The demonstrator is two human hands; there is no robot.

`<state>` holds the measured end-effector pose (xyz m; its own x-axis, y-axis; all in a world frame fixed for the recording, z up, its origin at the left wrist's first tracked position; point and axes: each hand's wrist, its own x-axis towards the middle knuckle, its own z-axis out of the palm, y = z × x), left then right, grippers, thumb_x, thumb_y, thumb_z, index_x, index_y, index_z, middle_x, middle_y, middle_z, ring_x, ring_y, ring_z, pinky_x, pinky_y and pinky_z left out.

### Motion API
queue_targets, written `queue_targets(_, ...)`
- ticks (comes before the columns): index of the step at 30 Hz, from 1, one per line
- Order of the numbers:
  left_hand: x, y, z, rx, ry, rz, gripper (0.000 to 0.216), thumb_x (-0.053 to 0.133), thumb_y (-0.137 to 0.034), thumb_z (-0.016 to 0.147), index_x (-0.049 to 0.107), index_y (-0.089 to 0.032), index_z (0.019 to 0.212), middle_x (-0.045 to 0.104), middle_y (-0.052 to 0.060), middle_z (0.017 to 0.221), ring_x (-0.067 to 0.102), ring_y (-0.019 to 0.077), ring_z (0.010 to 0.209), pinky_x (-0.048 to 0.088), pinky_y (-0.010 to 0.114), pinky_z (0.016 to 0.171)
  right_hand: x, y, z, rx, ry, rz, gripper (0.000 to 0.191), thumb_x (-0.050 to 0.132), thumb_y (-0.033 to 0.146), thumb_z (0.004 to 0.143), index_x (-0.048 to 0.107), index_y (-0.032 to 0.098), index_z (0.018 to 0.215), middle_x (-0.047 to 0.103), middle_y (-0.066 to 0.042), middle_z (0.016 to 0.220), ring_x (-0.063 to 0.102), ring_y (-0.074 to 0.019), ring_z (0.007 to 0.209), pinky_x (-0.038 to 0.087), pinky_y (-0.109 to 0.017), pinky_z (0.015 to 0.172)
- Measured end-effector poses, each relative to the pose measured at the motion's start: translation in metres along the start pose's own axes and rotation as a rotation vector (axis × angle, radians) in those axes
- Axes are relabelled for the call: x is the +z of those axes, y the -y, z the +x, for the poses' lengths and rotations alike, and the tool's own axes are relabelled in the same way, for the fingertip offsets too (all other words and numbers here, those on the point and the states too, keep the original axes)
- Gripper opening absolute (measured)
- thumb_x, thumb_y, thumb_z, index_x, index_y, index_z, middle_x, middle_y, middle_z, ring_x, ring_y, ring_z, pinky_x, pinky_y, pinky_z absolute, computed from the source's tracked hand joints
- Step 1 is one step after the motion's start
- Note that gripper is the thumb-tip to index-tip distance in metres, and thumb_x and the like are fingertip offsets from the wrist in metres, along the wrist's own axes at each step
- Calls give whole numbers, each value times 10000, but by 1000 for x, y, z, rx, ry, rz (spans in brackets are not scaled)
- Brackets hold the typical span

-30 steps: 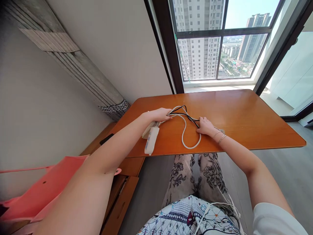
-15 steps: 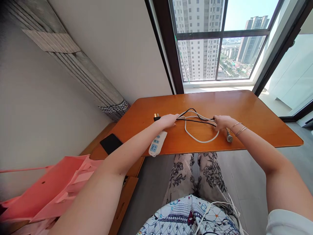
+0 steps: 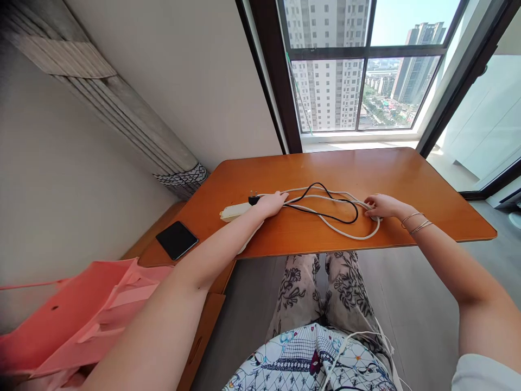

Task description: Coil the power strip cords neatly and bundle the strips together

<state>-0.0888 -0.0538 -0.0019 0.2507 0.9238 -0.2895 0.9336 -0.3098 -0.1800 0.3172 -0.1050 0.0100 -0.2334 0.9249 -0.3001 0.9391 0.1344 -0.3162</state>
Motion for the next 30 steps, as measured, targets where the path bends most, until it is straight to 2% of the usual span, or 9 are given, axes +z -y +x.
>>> queue_targets(3, 1, 1, 2, 28, -8, 4, 404, 332, -88, 978, 509, -141, 1337, 596, 222, 1300, 661, 330, 1174, 538, 462, 941, 13, 19, -2, -156, -206, -7, 657, 745, 473, 788, 604, 206, 1371, 616, -140, 1408, 586, -325, 1301, 473, -392, 1068)
queue_targets(5, 2, 2, 2, 47, -17, 8, 367, 330, -97, 984, 526, -142, 1290, 608, 209, 1277, 660, 322, 1173, 534, 458, 948, 25, 33, 0, -164, -300, -6, 665, 718, 507, 820, 579, 203, 1394, 605, -152, 1425, 571, -324, 1317, 451, -406, 1086)
queue_targets(8, 4, 3, 1, 54, -27, 11, 344, 321, -110, 990, 535, -146, 1257, 618, 202, 1256, 667, 309, 1155, 532, 446, 947, 39, 49, 5, -52, -388, -127, 496, 629, 397, 899, 594, 181, 1344, 700, -164, 1274, 627, -334, 1218, 441, -454, 1029)
queue_targets(13, 8, 2, -3, 37, -35, 4, 420, 324, -98, 977, 478, -162, 1363, 626, 206, 1248, 690, 317, 1112, 541, 451, 913, 28, 37, 10, 83, -296, -191, 169, 626, 313, 855, 689, 202, 966, 757, -103, 967, 677, -293, 964, 444, -392, 840)
queue_targets(17, 11, -2, -6, 35, -54, 3, 511, 296, -76, 974, 398, -186, 1463, 615, 217, 1274, 697, 327, 1112, 543, 468, 911, 12, 17, 11, 126, -176, 372, 198, 764, 331, 720, 619, 197, 703, 665, -35, 695, 608, -196, 713, 420, -292, 637)
queue_targets(20, 15, -6, -8, 30, -64, 12, 459, 281, -85, 981, 466, -151, 1396, 605, 228, 1254, 711, 335, 1082, 547, 478, 903, 9, 13, 10, 100, -168, 932, 239, 839, 267, 629, 656, 191, 762, 675, -20, 718, 612, -162, 706, 459, -264, 643)
queue_targets(23, 19, -9, -9, 33, -73, 19, 438, 269, -89, 984, 494, -139, 1356, 592, 226, 1244, 719, 337, 1066, 551, 487, 899, 7, 15, 7, 4, -148, 1290, 318, 876, 263, 601, 684, 200, 846, 675, -6, 741, 621, -146, 721, 505, -249, 685)
queue_targets(28, 20, -7, -10, 52, -76, 18, 425, 288, -91, 981, 503, -157, 1342, 593, 219, 1226, 723, 344, 1057, 551, 501, 888, 0, 18, 6, -24, 83, 1336, 316, 784, 492, 780, 647, 211, 737, 383, 58, 466, 506, -144, 530, 561, -311, 712)
queue_targets(30, 18, -4, -12, 60, -75, 13, 409, 316, -86, 976, 513, -169, 1325, 605, 206, 1217, 723, 335, 1055, 550, 484, 888, 0, 16, 5, 26, 57, 1265, 340, 775, 514, 801, 657, 201, 740, 341, 63, 455, 512, -144, 526, 548, -291, 671)
